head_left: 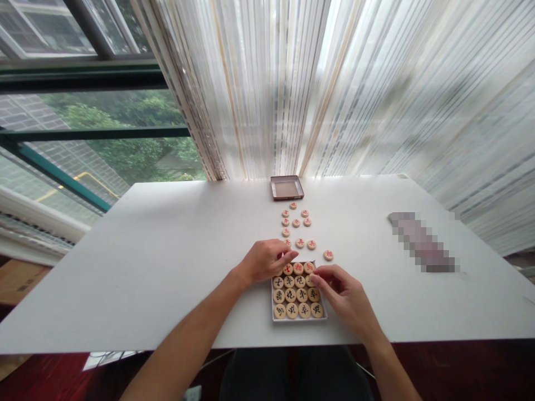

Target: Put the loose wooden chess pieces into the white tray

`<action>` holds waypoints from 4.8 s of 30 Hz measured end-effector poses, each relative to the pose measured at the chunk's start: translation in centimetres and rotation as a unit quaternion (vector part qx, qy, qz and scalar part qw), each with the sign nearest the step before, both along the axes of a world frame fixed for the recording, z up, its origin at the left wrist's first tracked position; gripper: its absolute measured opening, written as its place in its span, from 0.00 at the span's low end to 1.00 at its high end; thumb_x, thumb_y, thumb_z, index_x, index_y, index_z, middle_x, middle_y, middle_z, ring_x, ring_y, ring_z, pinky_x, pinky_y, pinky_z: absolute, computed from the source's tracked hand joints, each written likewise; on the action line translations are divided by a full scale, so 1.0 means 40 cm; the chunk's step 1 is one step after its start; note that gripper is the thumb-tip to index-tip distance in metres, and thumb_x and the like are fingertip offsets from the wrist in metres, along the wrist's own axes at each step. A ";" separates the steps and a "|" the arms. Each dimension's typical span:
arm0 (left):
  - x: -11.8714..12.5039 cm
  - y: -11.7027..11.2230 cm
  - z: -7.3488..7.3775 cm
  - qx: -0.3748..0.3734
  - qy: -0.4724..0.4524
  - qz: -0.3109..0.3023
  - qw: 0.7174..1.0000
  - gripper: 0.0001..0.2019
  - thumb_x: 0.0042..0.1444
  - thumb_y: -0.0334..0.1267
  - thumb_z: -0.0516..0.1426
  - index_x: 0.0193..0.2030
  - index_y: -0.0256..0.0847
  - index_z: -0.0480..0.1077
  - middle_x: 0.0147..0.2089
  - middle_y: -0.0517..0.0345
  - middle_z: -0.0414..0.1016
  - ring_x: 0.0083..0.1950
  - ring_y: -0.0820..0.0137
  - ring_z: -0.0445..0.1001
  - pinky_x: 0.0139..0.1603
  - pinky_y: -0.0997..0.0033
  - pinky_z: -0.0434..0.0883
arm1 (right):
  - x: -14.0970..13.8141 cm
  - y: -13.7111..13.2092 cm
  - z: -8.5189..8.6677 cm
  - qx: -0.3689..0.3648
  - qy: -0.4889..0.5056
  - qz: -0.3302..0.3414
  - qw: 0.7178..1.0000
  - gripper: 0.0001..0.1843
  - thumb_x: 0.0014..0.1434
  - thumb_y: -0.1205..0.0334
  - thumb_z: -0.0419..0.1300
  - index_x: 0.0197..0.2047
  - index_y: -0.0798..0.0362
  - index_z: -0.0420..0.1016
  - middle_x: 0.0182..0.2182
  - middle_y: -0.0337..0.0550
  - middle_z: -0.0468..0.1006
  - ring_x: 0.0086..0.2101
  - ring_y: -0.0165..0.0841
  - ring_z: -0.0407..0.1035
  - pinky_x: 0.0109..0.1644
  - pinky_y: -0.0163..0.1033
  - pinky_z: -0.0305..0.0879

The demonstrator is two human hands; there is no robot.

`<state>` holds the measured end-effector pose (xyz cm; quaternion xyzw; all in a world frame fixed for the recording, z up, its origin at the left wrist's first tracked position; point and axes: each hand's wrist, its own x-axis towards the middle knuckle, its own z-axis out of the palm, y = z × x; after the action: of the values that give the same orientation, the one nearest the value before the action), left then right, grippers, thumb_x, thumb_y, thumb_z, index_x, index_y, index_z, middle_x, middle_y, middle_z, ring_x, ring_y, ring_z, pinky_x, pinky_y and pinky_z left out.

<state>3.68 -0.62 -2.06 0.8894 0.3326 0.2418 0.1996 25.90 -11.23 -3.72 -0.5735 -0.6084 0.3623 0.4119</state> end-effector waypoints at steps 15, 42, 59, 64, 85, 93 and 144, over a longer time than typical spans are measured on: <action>0.002 -0.002 -0.002 0.003 -0.004 0.004 1.000 0.23 0.70 0.50 0.47 0.29 0.39 0.69 0.30 0.56 0.73 0.31 0.71 0.69 0.35 0.73 0.63 | -0.024 -0.001 -0.003 0.078 -0.085 -0.004 0.993 0.11 0.66 0.53 0.59 0.35 0.49 0.75 0.30 0.41 0.73 0.26 0.32 0.64 0.30 0.39 0.64; -0.001 -0.001 0.000 -0.007 -0.033 0.007 0.999 0.18 0.69 0.47 0.49 0.38 0.39 0.74 0.35 0.57 0.78 0.35 0.71 0.73 0.39 0.73 0.67 | -0.021 -0.005 -0.011 0.097 -0.087 -0.029 0.991 0.06 0.66 0.58 0.59 0.38 0.49 0.74 0.35 0.41 0.71 0.26 0.30 0.65 0.30 0.38 0.65; -0.014 0.028 -0.019 0.025 -0.113 0.116 0.987 0.08 0.65 0.37 0.55 0.47 0.42 0.73 0.45 0.57 0.79 0.40 0.70 0.75 0.40 0.71 0.72 | 0.043 0.136 0.108 0.185 -0.100 -0.027 0.977 0.07 0.66 0.57 0.60 0.40 0.50 0.76 0.34 0.42 0.78 0.30 0.32 0.70 0.31 0.38 0.68; -0.019 0.034 -0.026 0.019 -0.105 0.115 0.988 0.07 0.63 0.35 0.57 0.47 0.43 0.73 0.43 0.58 0.78 0.38 0.71 0.74 0.38 0.72 0.72 | 0.054 0.276 0.138 0.226 -0.136 0.047 0.963 0.08 0.66 0.56 0.59 0.40 0.51 0.77 0.34 0.42 0.80 0.33 0.33 0.73 0.34 0.38 0.70; -0.018 0.041 -0.031 -0.029 -0.085 0.087 0.992 0.09 0.61 0.44 0.61 0.43 0.44 0.79 0.43 0.55 0.77 0.36 0.72 0.74 0.41 0.72 0.74 | 0.039 0.280 0.045 0.238 -0.210 0.194 0.928 0.06 0.63 0.60 0.63 0.44 0.47 0.79 0.40 0.47 0.79 0.45 0.42 0.70 0.50 0.48 0.71; -0.030 0.053 -0.034 -0.005 -0.080 0.050 0.996 0.09 0.61 0.42 0.62 0.45 0.47 0.81 0.45 0.54 0.77 0.45 0.68 0.77 0.50 0.69 0.75 | 0.034 0.281 0.037 0.236 -0.202 0.189 0.932 0.06 0.64 0.60 0.61 0.43 0.47 0.79 0.37 0.46 0.80 0.42 0.41 0.71 0.47 0.48 0.71; 0.018 -0.003 -0.021 -0.169 -0.319 0.002 0.933 0.09 0.59 0.37 0.63 0.44 0.36 0.73 0.49 0.49 0.77 0.48 0.66 0.80 0.50 0.63 0.81 | -0.016 0.229 0.076 0.131 -0.024 0.159 0.978 0.08 0.65 0.56 0.61 0.43 0.49 0.77 0.36 0.42 0.82 0.36 0.35 0.76 0.40 0.40 0.73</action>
<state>4.42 -0.74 -2.92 0.7177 0.2894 0.4535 0.4421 25.26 -2.05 -0.68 -0.4186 -0.7442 0.3261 0.4057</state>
